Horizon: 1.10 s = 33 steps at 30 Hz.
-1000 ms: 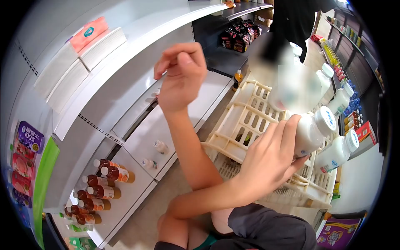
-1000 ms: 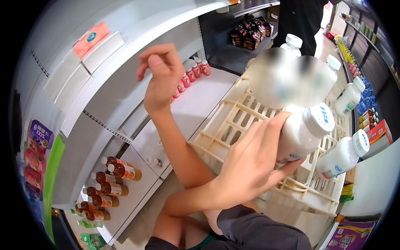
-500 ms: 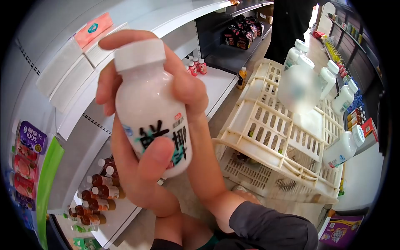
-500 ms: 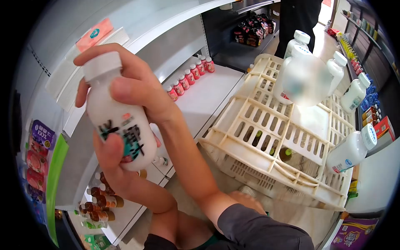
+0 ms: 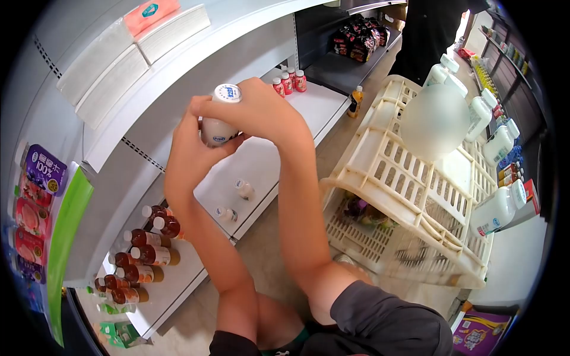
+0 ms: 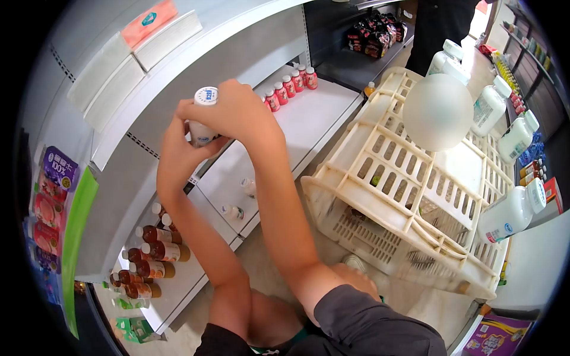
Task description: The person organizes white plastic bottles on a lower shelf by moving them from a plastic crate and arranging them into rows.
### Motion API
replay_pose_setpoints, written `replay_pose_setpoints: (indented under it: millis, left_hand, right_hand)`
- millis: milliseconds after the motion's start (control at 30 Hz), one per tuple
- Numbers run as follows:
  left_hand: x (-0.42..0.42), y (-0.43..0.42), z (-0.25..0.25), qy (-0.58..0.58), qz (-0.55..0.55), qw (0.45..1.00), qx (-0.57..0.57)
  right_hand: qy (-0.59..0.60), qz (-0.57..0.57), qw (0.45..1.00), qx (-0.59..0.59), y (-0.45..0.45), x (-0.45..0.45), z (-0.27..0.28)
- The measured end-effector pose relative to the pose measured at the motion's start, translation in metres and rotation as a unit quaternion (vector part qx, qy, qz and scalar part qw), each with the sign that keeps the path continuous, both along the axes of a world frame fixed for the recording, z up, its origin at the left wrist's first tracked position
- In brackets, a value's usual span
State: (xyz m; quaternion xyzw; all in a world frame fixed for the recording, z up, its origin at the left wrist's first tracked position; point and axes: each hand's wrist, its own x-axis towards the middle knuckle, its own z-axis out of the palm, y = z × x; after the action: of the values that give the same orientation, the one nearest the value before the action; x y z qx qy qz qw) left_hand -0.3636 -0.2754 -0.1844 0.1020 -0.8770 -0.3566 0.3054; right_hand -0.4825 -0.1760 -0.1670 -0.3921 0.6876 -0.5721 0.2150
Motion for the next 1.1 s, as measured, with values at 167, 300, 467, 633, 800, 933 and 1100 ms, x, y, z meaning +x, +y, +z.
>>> replay_pose_setpoints:
  millis: [167,300,467,633,800,933,1100]
  left_hand:
    - [-0.020,-0.037,-0.040,-0.060,-0.011,0.994,0.094]
    - [-0.047,-0.059,-0.088,0.021,0.029,0.998,0.060]
    - [-0.072,-0.093,-0.166,0.044,0.037,0.998,-0.018]
    - [-0.071,-0.079,-0.200,-0.132,0.055,0.989,0.023]
    - [-0.080,-0.081,-0.248,-0.195,-0.053,0.969,0.139]
    - [-0.078,-0.058,-0.245,-0.296,0.001,0.940,0.171]
    - [-0.085,-0.065,-0.298,-0.273,-0.005,0.950,0.151]
  right_hand:
    - [0.035,-0.098,0.993,0.051,-0.039,-0.011,-0.034]
    - [-0.023,-0.208,0.978,0.005,-0.075,-0.035,-0.083]
    - [-0.196,-0.318,0.922,-0.104,-0.118,-0.050,-0.171]
    - [-0.225,-0.402,0.887,-0.024,-0.117,-0.049,-0.232]
    - [-0.296,-0.448,0.844,0.019,-0.112,-0.041,-0.290]
    - [-0.355,-0.472,0.807,0.029,-0.105,-0.028,-0.308]
    - [-0.383,-0.510,0.770,0.009,-0.116,-0.033,-0.348]
